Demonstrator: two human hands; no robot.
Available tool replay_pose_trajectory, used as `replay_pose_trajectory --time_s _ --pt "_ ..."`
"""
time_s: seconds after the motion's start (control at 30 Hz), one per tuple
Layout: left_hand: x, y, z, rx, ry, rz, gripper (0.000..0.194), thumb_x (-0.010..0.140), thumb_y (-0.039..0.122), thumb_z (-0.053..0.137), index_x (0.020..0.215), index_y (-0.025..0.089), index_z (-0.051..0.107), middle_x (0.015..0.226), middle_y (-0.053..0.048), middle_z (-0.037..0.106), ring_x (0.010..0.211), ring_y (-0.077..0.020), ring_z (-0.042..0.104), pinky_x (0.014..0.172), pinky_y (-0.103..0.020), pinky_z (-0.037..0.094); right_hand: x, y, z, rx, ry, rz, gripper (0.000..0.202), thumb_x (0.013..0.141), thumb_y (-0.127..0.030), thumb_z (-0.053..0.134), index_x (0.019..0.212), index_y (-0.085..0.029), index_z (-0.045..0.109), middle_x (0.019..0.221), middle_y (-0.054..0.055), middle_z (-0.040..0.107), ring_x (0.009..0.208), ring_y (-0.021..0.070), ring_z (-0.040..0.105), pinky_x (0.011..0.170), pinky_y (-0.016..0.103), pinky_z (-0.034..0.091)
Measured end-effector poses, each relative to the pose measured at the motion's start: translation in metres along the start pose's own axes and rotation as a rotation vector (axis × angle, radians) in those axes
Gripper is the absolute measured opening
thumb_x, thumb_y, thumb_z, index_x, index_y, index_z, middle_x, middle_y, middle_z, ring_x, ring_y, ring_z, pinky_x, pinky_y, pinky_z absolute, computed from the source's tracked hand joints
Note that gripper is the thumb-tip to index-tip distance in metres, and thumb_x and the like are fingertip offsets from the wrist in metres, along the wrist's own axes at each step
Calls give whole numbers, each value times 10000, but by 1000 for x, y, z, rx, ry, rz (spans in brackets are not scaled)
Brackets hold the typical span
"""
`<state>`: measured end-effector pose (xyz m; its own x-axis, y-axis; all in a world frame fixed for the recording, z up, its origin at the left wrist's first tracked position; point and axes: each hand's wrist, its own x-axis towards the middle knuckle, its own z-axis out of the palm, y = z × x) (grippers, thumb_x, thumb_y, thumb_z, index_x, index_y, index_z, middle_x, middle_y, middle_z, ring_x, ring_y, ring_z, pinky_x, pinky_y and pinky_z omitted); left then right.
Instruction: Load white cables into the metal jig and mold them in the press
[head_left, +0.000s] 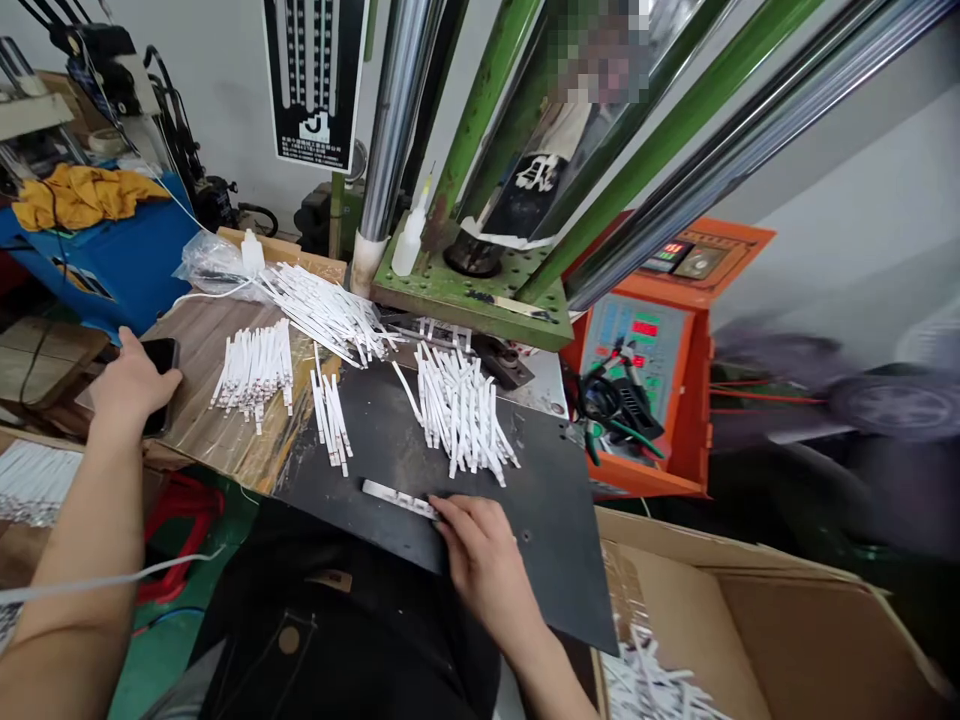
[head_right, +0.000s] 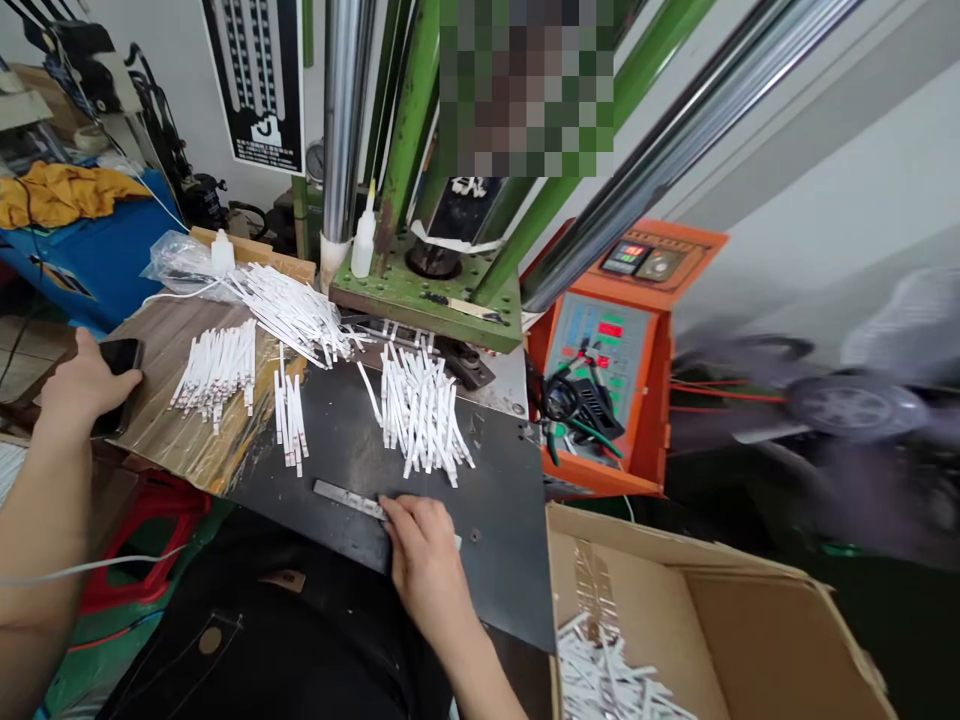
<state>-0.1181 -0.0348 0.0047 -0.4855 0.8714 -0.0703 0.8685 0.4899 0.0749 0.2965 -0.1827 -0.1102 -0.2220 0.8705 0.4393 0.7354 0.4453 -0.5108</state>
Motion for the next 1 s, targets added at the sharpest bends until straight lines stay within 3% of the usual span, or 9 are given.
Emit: replay_pose_trajectory --time_s 0.13,0.2,0.23,0.33,0.43,0.5,0.63,0.83,1.0 --pt "1 1 1 -27 74 -2 952 835 495 546 1484 40 20 1491 -306 250 1227 -470 463 926 -593 419 51 -21 3 130 -254 -23 214 959 -239 463 1078 -186 633 972 106 625 916 227 580 818 375 505" --pt "-6 5 3 -52 177 62 924 837 529 557 1480 38 111 1528 -308 120 1283 -471 394 969 -611 377 90 -35 11 83 -375 37 225 962 -317 481 1007 -169 645 951 106 632 924 233 600 817 361 502" --pt "-12 9 5 -69 247 125 851 849 519 556 1458 37 207 1526 -295 146 1302 -453 372 994 -609 356 110 -42 18 19 -432 94 262 961 -364 485 981 -157 645 950 111 634 923 242 610 802 360 500" --pt "-40 31 20 -194 340 566 402 919 338 503 1219 73 541 1305 -188 525 1207 -302 492 1024 -470 395 161 -61 40 -194 -618 264 381 918 -461 544 1048 -110 610 1036 159 632 949 296 630 745 367 495" --pt "-74 62 49 -260 45 1182 188 920 195 498 1021 151 649 1059 -75 651 1016 -191 581 947 -324 460 185 -65 54 -257 -757 294 372 874 -355 618 1128 -87 575 1112 195 632 1006 322 629 751 354 477" --pt "-88 81 68 -191 -54 1343 169 908 186 531 1015 159 660 1043 -76 637 1000 -204 570 905 -325 473 188 -58 55 -265 -802 272 231 860 -233 601 1047 -97 612 1077 189 658 1004 315 635 757 337 458" --pt "-93 100 88 -99 -59 1323 147 903 199 557 1003 152 654 984 -77 606 938 -217 556 848 -332 476 186 -48 51 -263 -837 251 140 820 -113 558 941 -123 627 973 155 697 945 288 655 705 301 427" --pt "-81 99 83 -98 -87 1357 123 899 228 570 918 142 656 946 -81 612 897 -217 581 823 -328 480 182 -59 46 -256 -777 295 291 771 -110 568 1061 -85 575 1012 195 687 911 293 648 671 300 400" --pt "-93 99 81 -520 -150 1196 266 880 252 608 1114 130 642 1034 -99 660 912 -202 620 836 -314 496 163 -43 23 24 -507 270 90 764 -138 512 740 -165 594 661 33 622 628 179 581 576 259 391"
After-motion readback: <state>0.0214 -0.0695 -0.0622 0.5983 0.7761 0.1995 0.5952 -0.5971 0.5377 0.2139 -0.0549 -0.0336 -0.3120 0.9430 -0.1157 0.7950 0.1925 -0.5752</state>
